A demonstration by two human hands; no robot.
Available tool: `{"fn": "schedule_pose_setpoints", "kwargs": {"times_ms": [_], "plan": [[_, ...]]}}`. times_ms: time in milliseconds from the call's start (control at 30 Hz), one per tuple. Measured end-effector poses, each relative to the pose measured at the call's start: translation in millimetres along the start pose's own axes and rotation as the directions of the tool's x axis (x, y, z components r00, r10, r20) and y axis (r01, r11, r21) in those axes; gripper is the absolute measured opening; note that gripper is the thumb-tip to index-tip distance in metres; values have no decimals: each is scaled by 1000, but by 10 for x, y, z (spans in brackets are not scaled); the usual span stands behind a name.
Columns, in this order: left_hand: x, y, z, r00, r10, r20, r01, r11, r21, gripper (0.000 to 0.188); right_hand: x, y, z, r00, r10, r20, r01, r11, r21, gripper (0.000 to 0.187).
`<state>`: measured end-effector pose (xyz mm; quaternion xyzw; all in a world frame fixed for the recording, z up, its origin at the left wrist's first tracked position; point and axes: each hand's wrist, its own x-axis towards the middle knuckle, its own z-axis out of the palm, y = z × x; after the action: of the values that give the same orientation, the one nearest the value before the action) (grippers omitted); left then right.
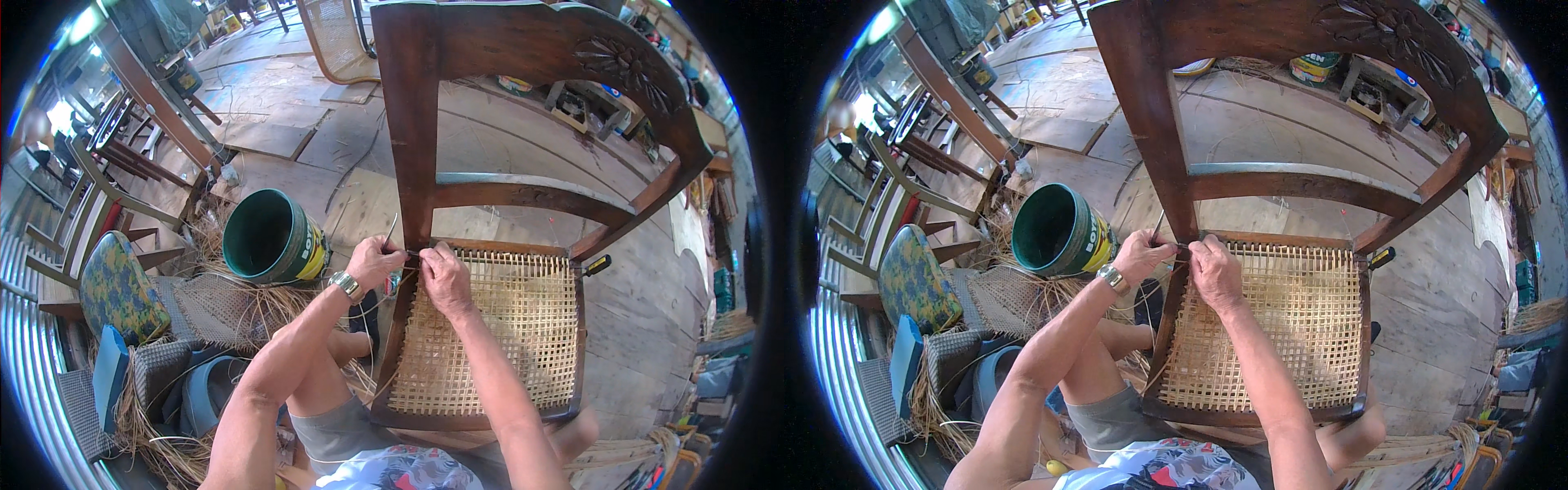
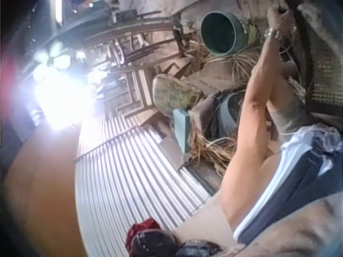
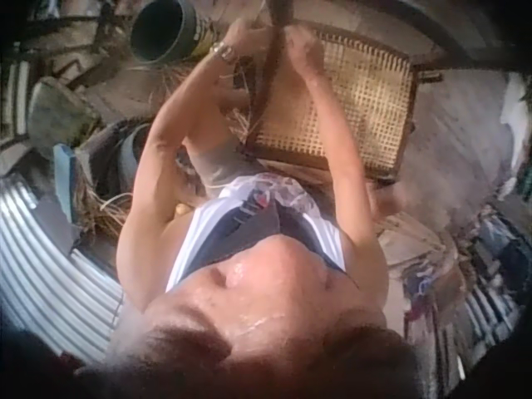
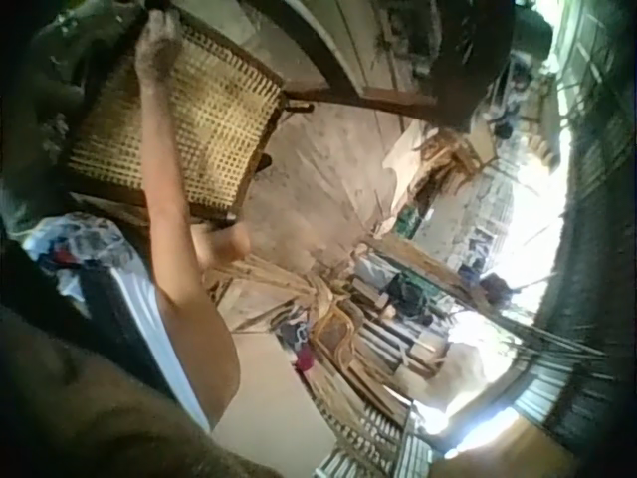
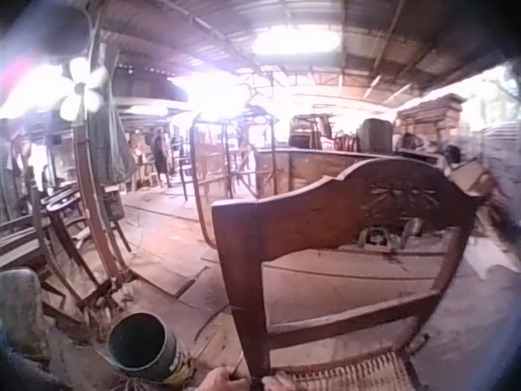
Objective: Repairing a wooden chair by weaving a new cane or wicker seat.
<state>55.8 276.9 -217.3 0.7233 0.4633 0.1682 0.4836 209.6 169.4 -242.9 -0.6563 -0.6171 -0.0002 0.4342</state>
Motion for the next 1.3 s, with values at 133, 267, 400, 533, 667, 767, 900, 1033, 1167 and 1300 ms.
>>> {"fn": "schedule_pose_setpoints", "kwargs": {"times_ms": [133, 267, 400, 533, 667, 767, 900, 1033, 1167, 1300], "plan": [[-45, 49, 25, 998, 59, -23, -57, 994, 98, 25, -16, 11, 1, 999, -38, -17, 38, 999, -29, 6], [-57, 67, 40, 989, 138, -58, -131, 984, 118, 26, 4, 22, -3, 998, -58, -38, 56, 997, -55, 9], [-61, 41, 29, 993, 104, -46, -101, 993, 66, 25, 68, 1, -3, 987, -149, -54, 138, 977, -160, 8], [-89, 78, 21, 998, 64, -15, -64, 998, -10, 22, 122, -34, -16, 975, -222, -10, 215, 955, -207, 6], [-84, 40, 62, 993, 115, -9, -115, 993, -40, 20, 142, 11, -19, 974, -223, 33, 225, 949, -223, 8], [-40, -120, 91, 988, 146, -44, -144, 989, 45, 22, 190, -7, -3, 969, -238, 58, 245, 948, -203, 8], [-42, -75, 88, 995, 88, -55, -84, 994, 69, 27, 217, -55, -76, 963, -244, 118, 258, 958, -127, 2], [-40, 10, 79, 991, 112, -73, -105, 989, 100, 26, 145, 32, -25, 971, -214, 106, 215, 977, 2, 5], [-55, 1, 53, 999, 46, -24, -45, 997, 58, 28, 101, 21, 7, 978, -123, 168, 128, 992, -15, 7], [-42, -4, 58, 996, 78, -32, -74, 991, 113, 29, 84, 10, 22, 989, -67, 129, 66, 998, 10, 10]]}}
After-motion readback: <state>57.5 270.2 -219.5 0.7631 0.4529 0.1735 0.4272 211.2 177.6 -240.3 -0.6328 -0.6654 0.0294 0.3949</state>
